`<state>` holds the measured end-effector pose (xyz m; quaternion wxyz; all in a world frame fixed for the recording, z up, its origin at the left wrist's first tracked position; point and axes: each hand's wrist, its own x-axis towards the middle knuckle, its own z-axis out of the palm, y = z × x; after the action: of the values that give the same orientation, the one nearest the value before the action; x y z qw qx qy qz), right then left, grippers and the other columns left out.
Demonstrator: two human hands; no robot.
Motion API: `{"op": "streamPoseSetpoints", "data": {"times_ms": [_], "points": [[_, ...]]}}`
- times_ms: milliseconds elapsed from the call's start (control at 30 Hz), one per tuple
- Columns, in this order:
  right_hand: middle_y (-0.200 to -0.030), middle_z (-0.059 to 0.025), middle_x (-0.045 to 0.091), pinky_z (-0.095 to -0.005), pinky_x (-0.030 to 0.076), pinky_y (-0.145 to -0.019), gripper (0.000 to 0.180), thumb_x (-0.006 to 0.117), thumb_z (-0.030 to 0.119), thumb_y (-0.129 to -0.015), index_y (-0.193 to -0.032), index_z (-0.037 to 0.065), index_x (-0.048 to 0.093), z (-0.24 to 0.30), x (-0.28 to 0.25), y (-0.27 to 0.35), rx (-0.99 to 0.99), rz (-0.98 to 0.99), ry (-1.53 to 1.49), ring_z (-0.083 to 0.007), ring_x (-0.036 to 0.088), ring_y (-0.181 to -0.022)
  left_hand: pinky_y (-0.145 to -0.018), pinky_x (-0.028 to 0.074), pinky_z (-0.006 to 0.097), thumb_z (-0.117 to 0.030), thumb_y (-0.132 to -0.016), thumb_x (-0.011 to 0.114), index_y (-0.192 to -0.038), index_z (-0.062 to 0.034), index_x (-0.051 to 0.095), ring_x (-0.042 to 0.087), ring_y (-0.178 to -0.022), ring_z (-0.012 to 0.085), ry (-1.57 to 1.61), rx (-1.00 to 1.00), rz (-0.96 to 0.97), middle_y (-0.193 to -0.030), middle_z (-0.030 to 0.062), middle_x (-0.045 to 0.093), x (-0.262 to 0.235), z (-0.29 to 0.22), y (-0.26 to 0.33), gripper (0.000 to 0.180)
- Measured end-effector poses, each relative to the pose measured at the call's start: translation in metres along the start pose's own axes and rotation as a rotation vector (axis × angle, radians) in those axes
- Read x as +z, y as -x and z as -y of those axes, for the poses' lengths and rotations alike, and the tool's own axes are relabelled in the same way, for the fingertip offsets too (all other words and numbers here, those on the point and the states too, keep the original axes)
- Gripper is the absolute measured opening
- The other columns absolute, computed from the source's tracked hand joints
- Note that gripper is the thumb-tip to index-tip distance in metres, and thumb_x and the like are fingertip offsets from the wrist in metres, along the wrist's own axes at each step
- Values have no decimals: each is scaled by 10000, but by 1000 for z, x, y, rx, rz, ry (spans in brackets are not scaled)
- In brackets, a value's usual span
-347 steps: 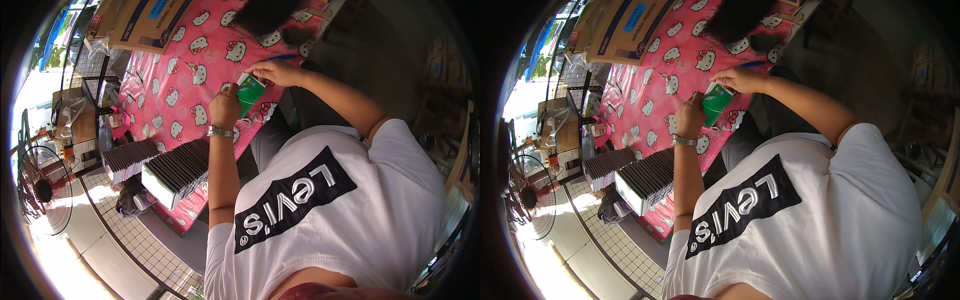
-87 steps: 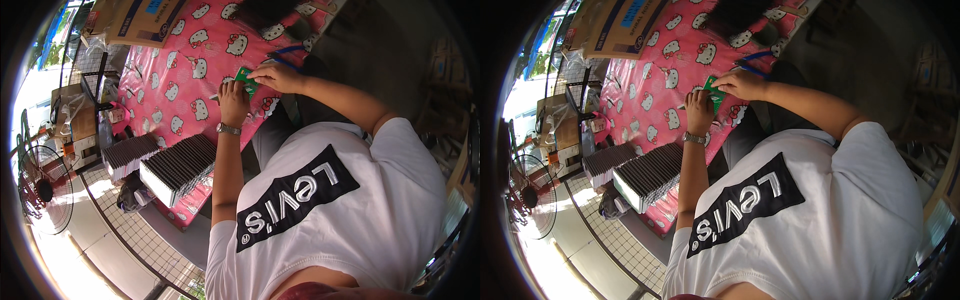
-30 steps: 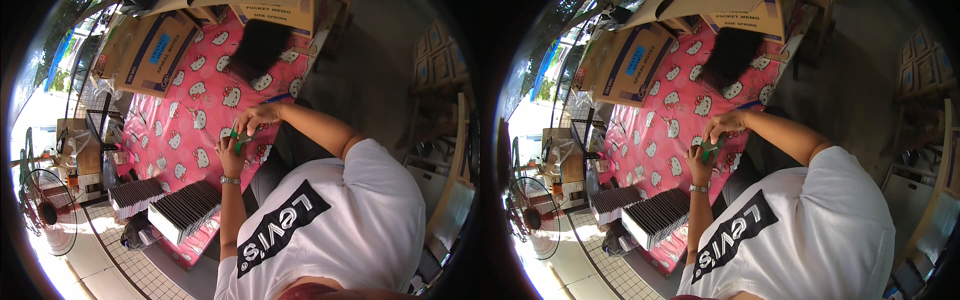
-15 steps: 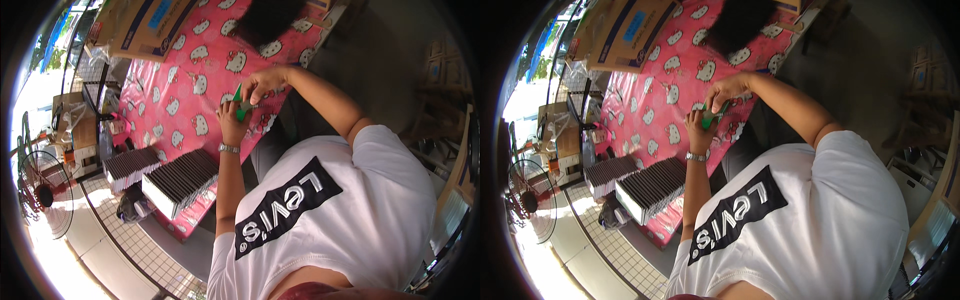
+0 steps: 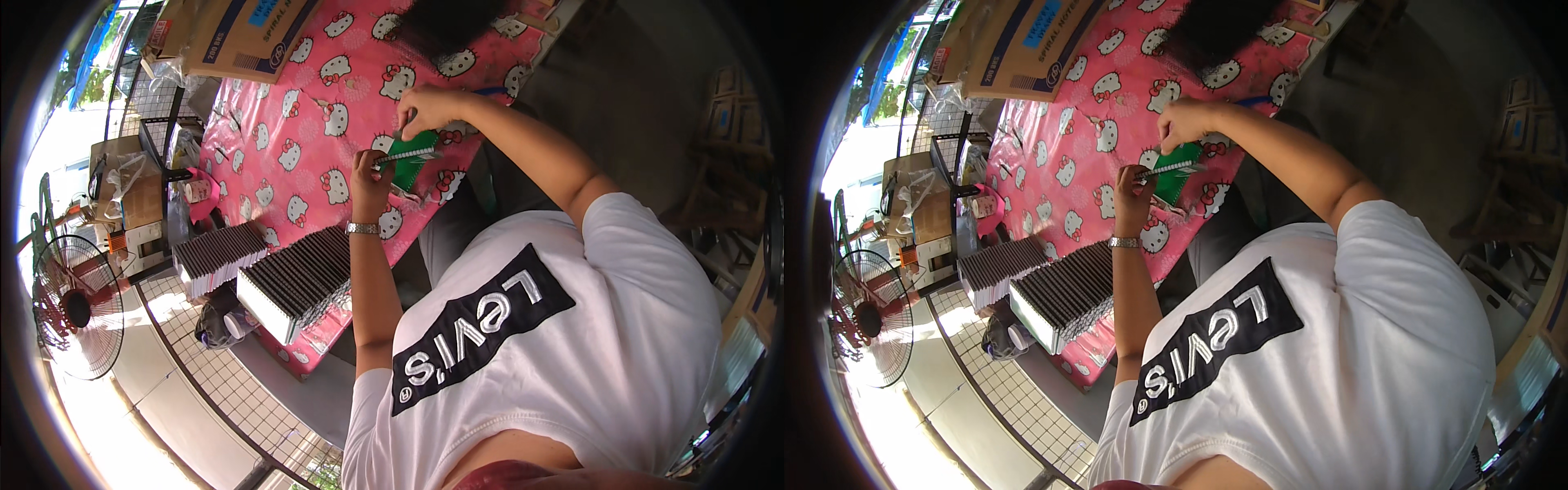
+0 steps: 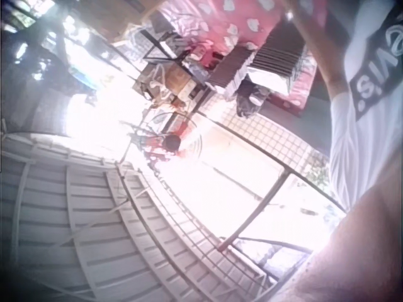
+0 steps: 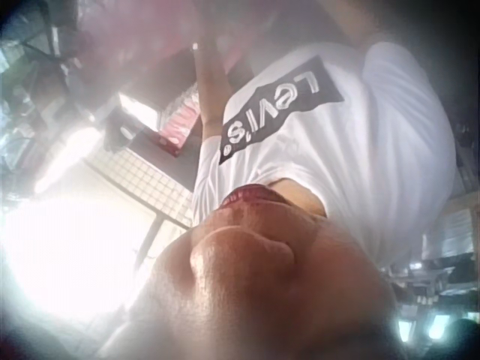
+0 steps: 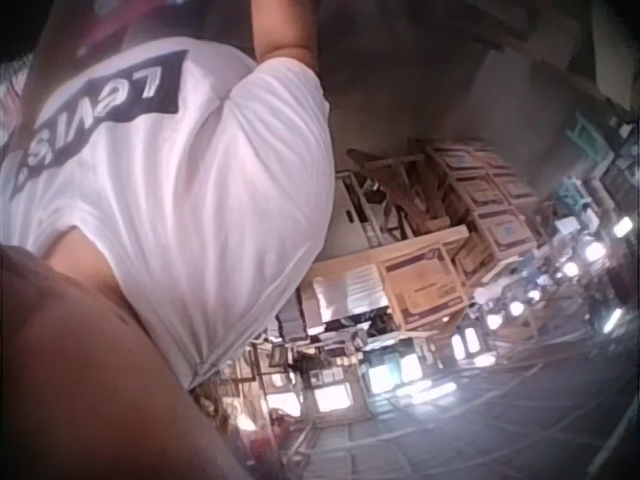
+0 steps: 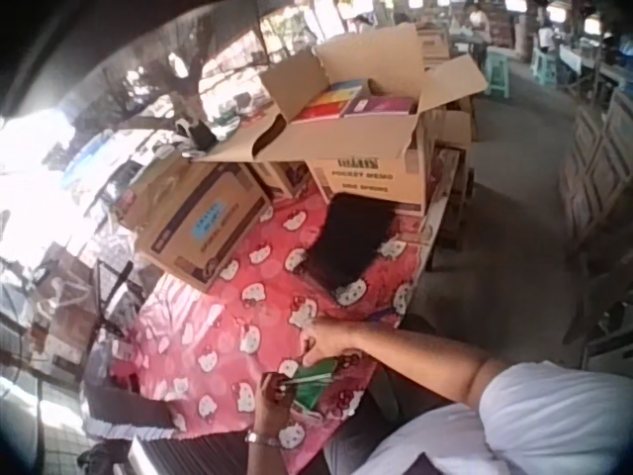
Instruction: The person threads a plastic spiral through the pre-punched holes of a small green notebook by hand, then uses a blue tool to crimp the ends of the spiral.
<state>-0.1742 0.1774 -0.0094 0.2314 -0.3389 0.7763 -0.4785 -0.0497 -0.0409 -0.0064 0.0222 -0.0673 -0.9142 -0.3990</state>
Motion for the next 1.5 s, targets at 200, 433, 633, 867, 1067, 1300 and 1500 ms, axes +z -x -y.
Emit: {"op": "streamPoseSetpoints", "data": {"times_ms": [200,433,633,867,1067,1300,1500], "points": [[-1101,-80,586,-418,462,-937,386,821,304,-638,-951,111,704,-45,-36,53,100,-981,760,-320,490,-1136,-663,516,277,-35,-863,669,-1022,-18,624,640,-833,181,232,-141,-103,-954,81,643,3,25,12,167],[-1244,-77,534,-452,429,-947,369,679,315,-842,-1136,109,591,-50,-8,115,-29,-855,797,-314,524,-1103,-717,565,270,-91,-963,604,-1094,50,602,615,-803,121,558,-245,-399,-924,61,627,24,13,38,193],[-1177,-134,573,-443,441,-955,467,690,330,-844,-1226,90,570,-47,12,116,58,-578,899,-313,534,-1149,-701,581,267,-42,-949,607,-1184,0,540,658,-816,152,444,-151,-494,-973,104,635,35,-1,29,247],[-1143,-133,587,-383,480,-931,472,755,176,-786,-1217,45,614,33,59,90,-324,-436,134,-297,578,-1095,-620,504,230,-16,-933,606,-1149,3,569,639,-750,103,509,-225,-471,-898,47,654,40,19,35,219],[-1165,-105,594,-413,445,-967,492,745,240,-762,-1207,63,632,48,83,68,-358,-403,374,-292,579,-1074,-622,492,225,61,-915,537,-1129,24,590,628,-744,95,470,-154,-505,-913,49,661,39,19,36,224],[-1107,-121,623,-395,478,-906,453,703,264,-801,-1191,44,631,53,87,61,-120,-229,192,-295,607,-1021,-705,513,243,57,-915,549,-1080,40,623,623,-801,97,552,-212,-545,-913,48,678,43,23,38,182],[-1020,-153,658,-380,492,-860,418,687,176,-830,-1213,35,593,54,85,74,105,-118,-586,-327,629,-965,-668,516,257,-2,-906,636,-1010,22,662,646,-750,122,16,-121,-595,-849,56,685,19,-15,46,110]]}}
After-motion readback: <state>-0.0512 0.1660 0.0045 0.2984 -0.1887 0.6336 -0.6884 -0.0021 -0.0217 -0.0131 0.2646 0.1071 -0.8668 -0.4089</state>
